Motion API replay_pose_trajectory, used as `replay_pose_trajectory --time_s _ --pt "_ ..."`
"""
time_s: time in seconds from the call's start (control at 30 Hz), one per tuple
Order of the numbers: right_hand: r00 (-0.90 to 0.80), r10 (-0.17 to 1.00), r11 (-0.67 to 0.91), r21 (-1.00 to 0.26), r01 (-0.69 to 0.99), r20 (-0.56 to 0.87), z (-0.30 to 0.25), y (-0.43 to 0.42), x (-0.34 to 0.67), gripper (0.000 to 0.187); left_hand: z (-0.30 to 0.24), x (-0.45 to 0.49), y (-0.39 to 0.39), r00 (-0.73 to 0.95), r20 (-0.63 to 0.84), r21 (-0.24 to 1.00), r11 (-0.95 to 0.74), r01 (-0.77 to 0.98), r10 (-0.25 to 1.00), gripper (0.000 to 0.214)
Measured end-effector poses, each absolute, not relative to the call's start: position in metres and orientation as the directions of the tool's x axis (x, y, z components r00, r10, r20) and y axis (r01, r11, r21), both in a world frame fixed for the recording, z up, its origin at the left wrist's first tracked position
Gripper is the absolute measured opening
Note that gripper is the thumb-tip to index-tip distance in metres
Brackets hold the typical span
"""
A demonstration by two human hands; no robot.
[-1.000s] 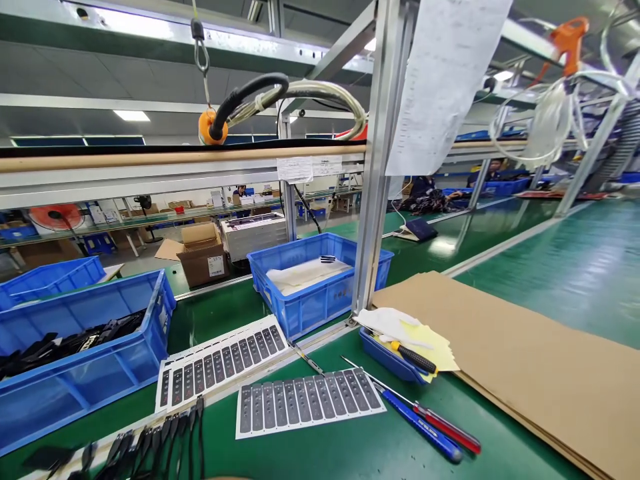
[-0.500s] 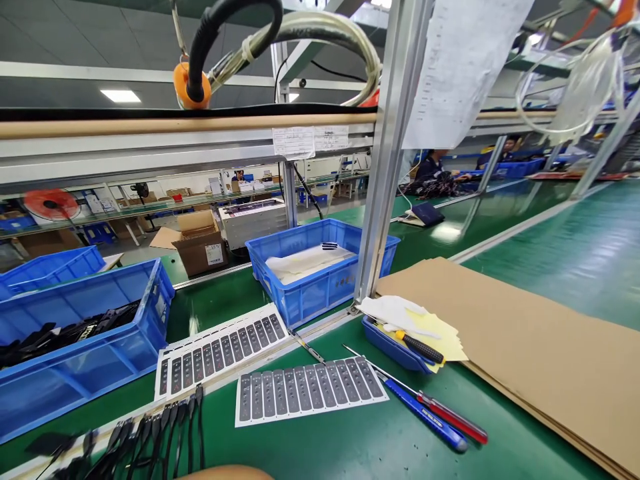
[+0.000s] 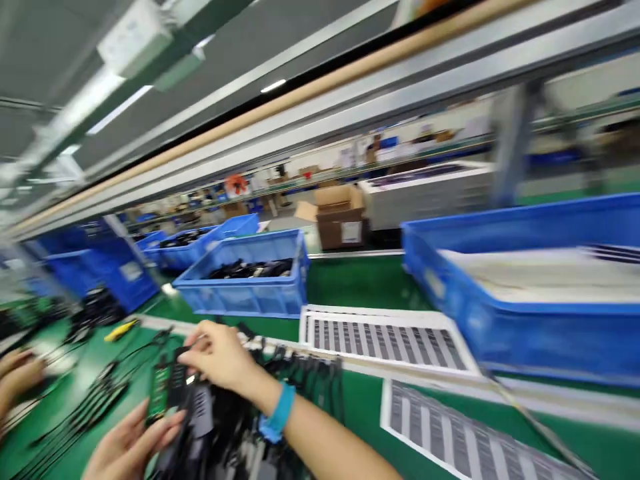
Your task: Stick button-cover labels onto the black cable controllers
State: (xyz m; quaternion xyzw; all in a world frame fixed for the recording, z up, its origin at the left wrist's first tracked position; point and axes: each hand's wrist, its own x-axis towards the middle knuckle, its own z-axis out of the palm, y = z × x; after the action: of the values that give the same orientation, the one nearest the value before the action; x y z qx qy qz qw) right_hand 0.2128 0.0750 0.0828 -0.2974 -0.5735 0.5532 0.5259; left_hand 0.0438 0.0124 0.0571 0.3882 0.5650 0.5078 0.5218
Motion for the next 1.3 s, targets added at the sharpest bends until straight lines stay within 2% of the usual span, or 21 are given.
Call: replay_pose_trajectory --time_s 0.03,0.1,0.17,0.4,0.5,0.6,0.7,0.83,0.9,0.97,1.03,1.1,1.17,1.3 --pt "-0.286 0.921 0.201 -0.951 -0.235 0.266 0.081 0.074 0.212 0.018 0.060 0.039 0.007 -0.108 -0.190 0.978 0.179 -0.103 0.976 0.066" --pt "-0.316 0.913 0.194 -0.957 -0.215 0.257 0.076 0.074 0.210 0.018 0.063 0.037 0.001 0.046 -0.108 0.988 0.112 -0.110 0.993 0.060" --pt "-0.345 0.904 0.189 -0.961 -0.204 0.251 0.071 0.073 0.206 0.020 0.063 0.041 -0.002 0.115 -0.052 0.993 0.064 -0.104 0.992 0.057" --pt "-0.425 0.880 0.172 -0.976 -0.134 0.213 0.058 0.069 0.195 0.027 0.054 0.049 -0.009 0.073 -0.002 1.000 0.003 -0.018 0.997 0.053" --pt "-0.450 0.868 0.151 -0.976 -0.160 0.208 0.059 0.069 0.197 0.035 0.052 0.048 -0.012 0.047 0.088 0.992 -0.092 0.089 0.995 0.052" --pt "-0.545 0.801 0.165 -0.966 -0.197 0.248 0.061 0.069 0.201 0.041 0.051 0.048 -0.015 0.065 0.168 0.956 -0.178 0.232 0.984 0.048" --pt "-0.598 0.752 0.258 -0.959 -0.119 0.276 0.060 0.067 0.200 0.042 0.049 0.048 -0.017 0.094 0.209 0.901 -0.229 0.368 0.973 0.042" --pt "-0.482 0.807 0.417 -0.907 0.059 0.340 0.059 0.066 0.197 0.039 0.050 0.044 -0.017 0.095 0.189 0.867 -0.211 0.452 0.977 0.042" --pt "-0.487 0.804 0.453 -0.882 0.132 0.340 0.062 0.067 0.200 0.036 0.053 0.040 -0.016 0.100 0.175 0.845 -0.202 0.495 0.979 0.042" --pt "-0.512 0.804 0.494 -0.820 0.289 0.304 0.068 0.069 0.208 0.037 0.053 0.036 -0.015 0.099 0.198 0.783 -0.218 0.582 0.975 0.046" --pt "-0.459 0.845 0.502 -0.703 0.504 0.275 0.074 0.073 0.221 0.041 0.048 0.036 -0.013 0.122 0.223 0.687 -0.244 0.684 0.967 0.057" --pt "-0.347 0.885 0.465 -0.611 0.641 0.309 0.078 0.078 0.234 0.043 0.039 0.041 -0.012 0.188 0.200 0.598 -0.272 0.754 0.962 0.076" --pt "-0.248 0.893 0.438 -0.601 0.668 0.375 0.081 0.083 0.246 0.043 0.028 0.051 -0.010 0.245 0.151 0.521 -0.288 0.804 0.958 0.088" --pt "-0.166 0.890 0.425 -0.643 0.637 0.424 0.086 0.087 0.263 0.036 0.018 0.068 -0.009 0.249 0.114 0.382 -0.274 0.883 0.962 0.080"
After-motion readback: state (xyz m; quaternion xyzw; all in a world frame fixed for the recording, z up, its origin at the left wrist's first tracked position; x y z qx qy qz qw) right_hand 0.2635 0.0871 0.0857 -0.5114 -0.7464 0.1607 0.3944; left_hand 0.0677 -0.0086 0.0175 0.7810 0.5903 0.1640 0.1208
